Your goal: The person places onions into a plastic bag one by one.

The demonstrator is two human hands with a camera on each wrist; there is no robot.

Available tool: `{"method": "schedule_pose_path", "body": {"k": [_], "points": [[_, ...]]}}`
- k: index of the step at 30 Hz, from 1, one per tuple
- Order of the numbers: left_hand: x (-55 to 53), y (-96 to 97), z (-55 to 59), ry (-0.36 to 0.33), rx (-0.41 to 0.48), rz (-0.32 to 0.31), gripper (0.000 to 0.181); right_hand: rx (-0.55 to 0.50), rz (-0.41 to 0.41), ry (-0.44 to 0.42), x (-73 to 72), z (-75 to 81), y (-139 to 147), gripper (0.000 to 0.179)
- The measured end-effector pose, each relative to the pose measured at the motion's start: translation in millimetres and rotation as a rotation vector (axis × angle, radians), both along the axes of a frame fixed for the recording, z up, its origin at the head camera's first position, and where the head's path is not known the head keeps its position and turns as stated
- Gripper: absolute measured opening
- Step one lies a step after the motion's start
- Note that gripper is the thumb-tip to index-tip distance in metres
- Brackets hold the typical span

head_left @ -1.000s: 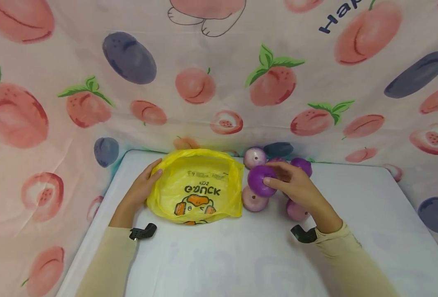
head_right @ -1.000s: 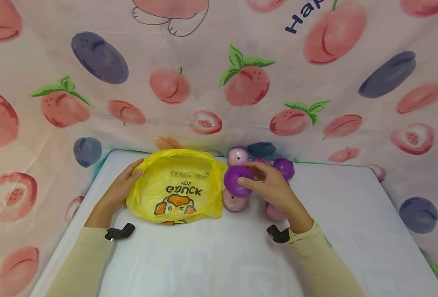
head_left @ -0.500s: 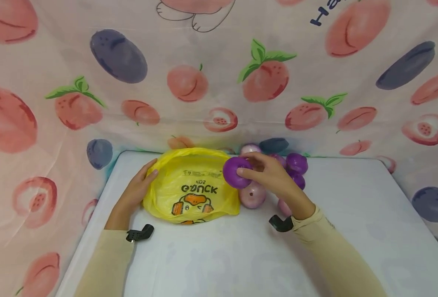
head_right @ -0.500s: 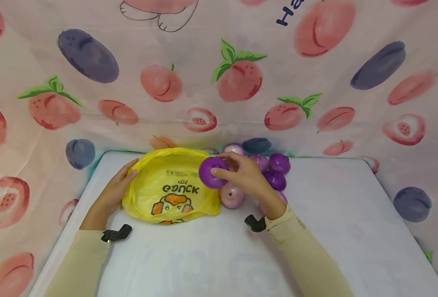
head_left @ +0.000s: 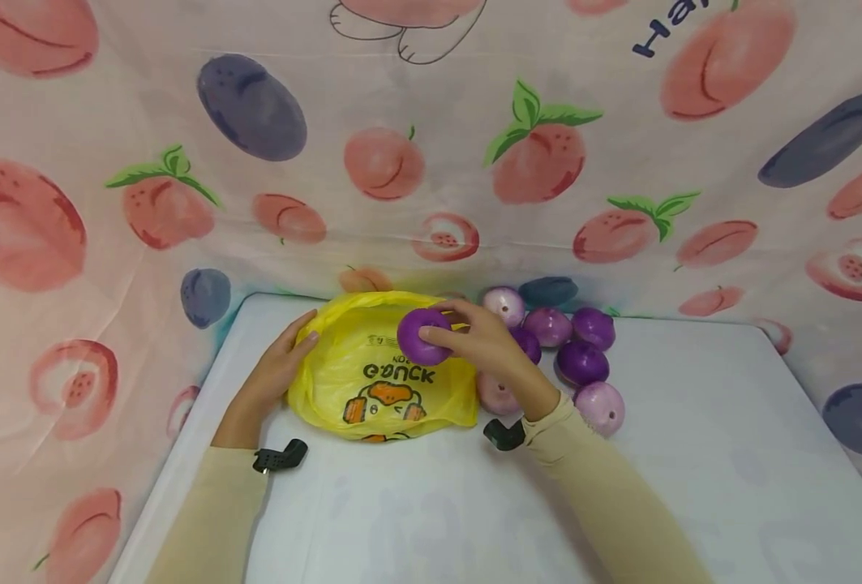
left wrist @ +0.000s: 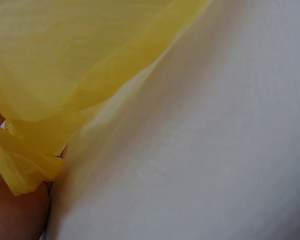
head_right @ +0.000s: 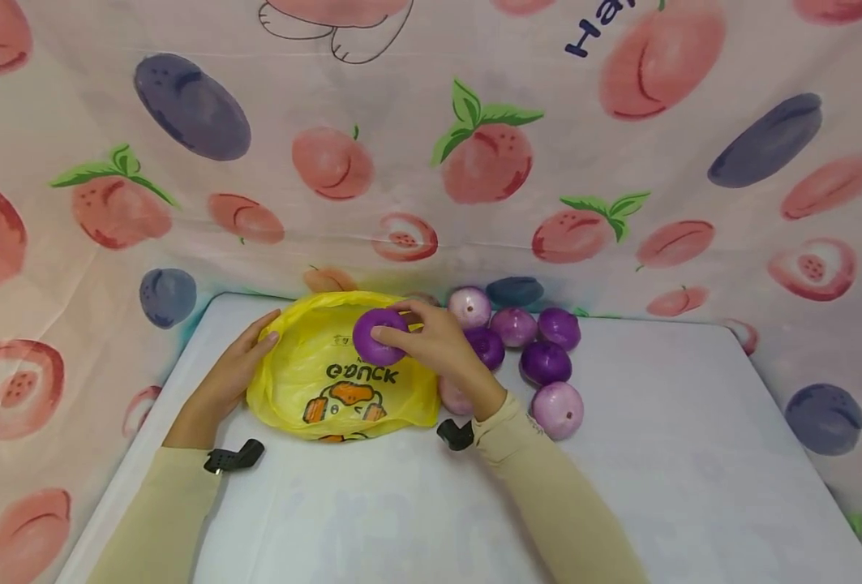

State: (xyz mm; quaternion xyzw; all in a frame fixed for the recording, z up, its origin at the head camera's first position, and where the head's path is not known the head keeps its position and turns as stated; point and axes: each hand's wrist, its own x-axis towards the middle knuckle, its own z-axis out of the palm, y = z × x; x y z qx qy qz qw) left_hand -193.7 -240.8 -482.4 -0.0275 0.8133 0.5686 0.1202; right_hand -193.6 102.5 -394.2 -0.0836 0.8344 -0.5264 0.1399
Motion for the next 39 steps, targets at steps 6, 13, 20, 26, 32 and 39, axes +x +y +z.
{"method": "schedule_pose_path", "body": {"k": [6,13,20,26,32,39], "points": [[0.3,0.6,0.4,-0.008,-0.010,0.001,0.067,-0.026,0.003,-0.008,-6.7,-2.1,-21,0.064],[-0.6,-0.4,-1.1,-0.010,-0.013,0.002,0.067,-0.022,0.035,-0.030,-18.1,-6.6,-39,0.065],[-1.4,-2.8,-4.2,-0.002,0.022,0.004,0.068,-0.012,0.071,-0.108,-30.1,-14.0,-58,0.068],[-0.9,-1.2,-2.3,-0.005,0.040,0.003,0.066,0.025,0.132,-0.131,-36.4,-20.3,-71,0.062],[-0.5,0.0,-1.0,0.005,0.063,-0.009,0.064,0.050,0.219,-0.082,-42.1,-34.7,-82,0.054],[0.5,-1.8,-0.7,0.012,0.085,-0.006,0.064,0.064,0.231,-0.137,-45.5,-46.5,-96,0.060]]}}
